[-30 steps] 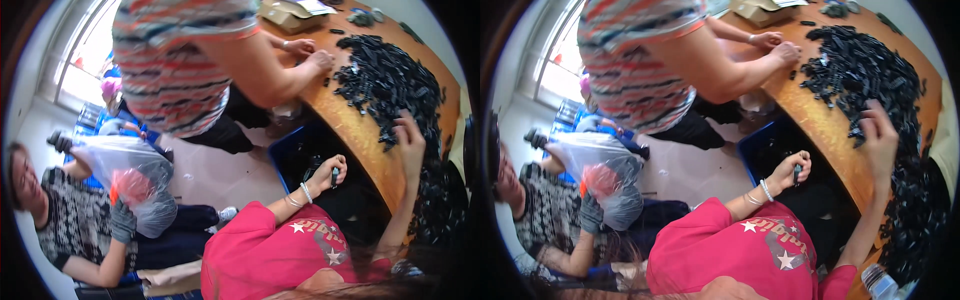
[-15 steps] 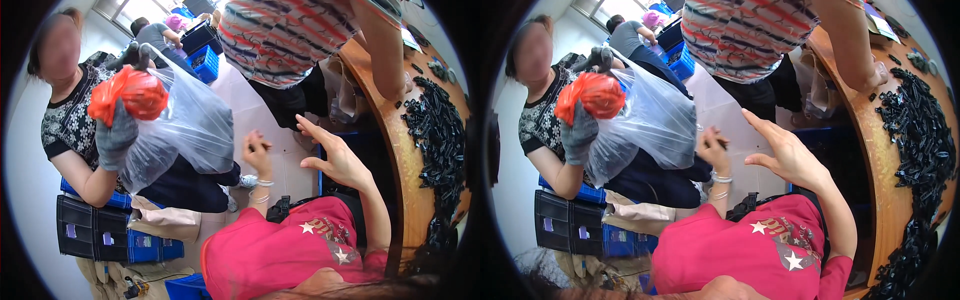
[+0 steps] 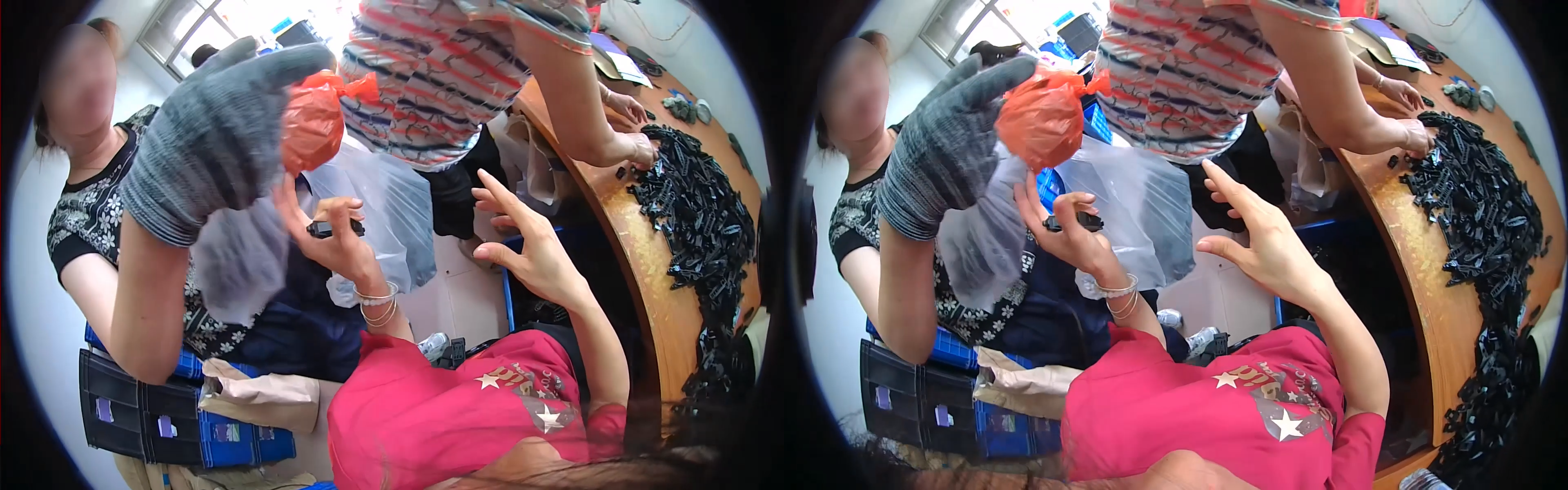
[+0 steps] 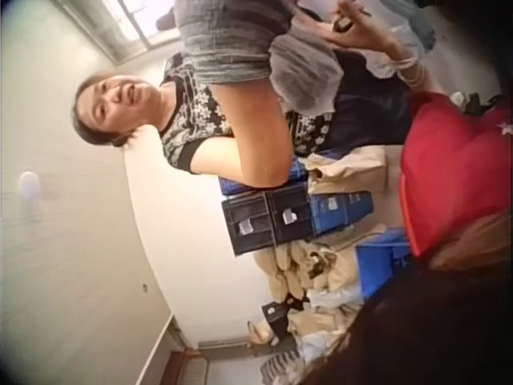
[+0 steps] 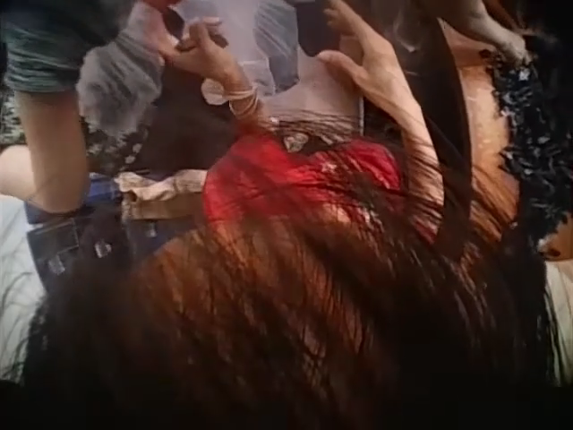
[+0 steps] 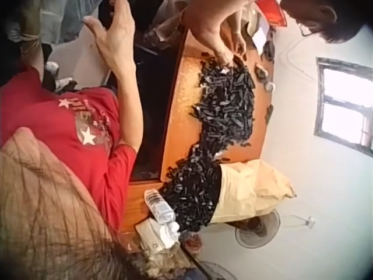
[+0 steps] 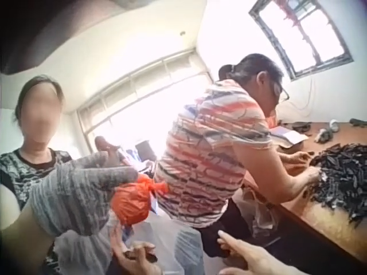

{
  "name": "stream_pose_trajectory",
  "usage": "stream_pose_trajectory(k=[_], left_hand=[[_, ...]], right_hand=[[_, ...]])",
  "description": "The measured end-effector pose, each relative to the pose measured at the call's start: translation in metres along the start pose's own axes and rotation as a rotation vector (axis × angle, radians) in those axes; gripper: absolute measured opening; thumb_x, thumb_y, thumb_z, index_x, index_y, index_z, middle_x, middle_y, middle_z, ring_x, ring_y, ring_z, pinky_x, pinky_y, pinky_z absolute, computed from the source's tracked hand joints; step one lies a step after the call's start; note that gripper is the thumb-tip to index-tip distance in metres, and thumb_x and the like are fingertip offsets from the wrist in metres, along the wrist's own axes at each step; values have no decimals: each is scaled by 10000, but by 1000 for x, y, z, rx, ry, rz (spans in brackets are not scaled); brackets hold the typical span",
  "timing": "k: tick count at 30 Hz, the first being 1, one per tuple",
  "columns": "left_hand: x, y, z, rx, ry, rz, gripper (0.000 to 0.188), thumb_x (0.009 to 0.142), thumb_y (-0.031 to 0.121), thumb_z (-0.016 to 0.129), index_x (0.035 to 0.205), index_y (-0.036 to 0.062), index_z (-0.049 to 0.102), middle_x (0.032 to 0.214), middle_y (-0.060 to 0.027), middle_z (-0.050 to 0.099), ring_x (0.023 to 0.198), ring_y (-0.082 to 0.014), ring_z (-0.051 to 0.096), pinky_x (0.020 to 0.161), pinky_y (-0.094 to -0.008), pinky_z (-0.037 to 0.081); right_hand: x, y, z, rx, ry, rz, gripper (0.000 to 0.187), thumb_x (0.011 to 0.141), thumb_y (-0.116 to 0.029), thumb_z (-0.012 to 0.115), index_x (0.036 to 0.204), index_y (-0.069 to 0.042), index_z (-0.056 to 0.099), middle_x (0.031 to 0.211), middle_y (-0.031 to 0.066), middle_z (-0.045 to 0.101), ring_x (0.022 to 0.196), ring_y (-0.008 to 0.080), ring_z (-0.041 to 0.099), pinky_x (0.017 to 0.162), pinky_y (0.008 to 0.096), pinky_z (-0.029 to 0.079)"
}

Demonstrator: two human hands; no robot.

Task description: Sorting and inspecting small black plastic mechanical components at a workbench.

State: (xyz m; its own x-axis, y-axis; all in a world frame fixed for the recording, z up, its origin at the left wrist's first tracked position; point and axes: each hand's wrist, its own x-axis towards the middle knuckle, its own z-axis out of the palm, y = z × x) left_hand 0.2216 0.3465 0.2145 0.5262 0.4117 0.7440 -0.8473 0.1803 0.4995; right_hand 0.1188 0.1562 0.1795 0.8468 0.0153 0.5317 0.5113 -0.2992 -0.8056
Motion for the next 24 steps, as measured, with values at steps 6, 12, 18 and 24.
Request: stream_pose_trajectory(k=[6,12,18,24], left_hand=[[-25,-118,-3,667,-324,317,126,884,140,699,909,55,609,1021,-50,623,932,-126,560,916,-268,465],[-71,-136,62,486,-666,178,265,875,176,692,1040,45,531,1150,-85,522,1055,-167,475,968,-292,419],[-231,-99,81,339,-1060,1,421,866,212,685,1171,36,454,1280,-121,420,1177,-207,390,1019,-316,373],[-373,-37,61,310,-1336,-106,582,858,249,678,1302,26,376,1410,-156,319,1300,-247,305,1071,-340,327]], right_hand=[[-13,2,-8,-43,109,22,817,814,-134,732,1494,-96,281,1326,174,535,1181,262,550,969,371,454],[-58,23,-33,180,295,235,743,824,-82,685,1474,-58,326,1311,135,548,1135,160,540,896,288,465],[-113,39,-46,-295,515,130,1082,564,-342,902,1443,-42,348,1445,136,414,1206,246,463,814,305,484],[-80,50,-55,133,800,-14,191,883,-11,553,1031,50,657,1007,66,694,877,126,620,829,273,494]])
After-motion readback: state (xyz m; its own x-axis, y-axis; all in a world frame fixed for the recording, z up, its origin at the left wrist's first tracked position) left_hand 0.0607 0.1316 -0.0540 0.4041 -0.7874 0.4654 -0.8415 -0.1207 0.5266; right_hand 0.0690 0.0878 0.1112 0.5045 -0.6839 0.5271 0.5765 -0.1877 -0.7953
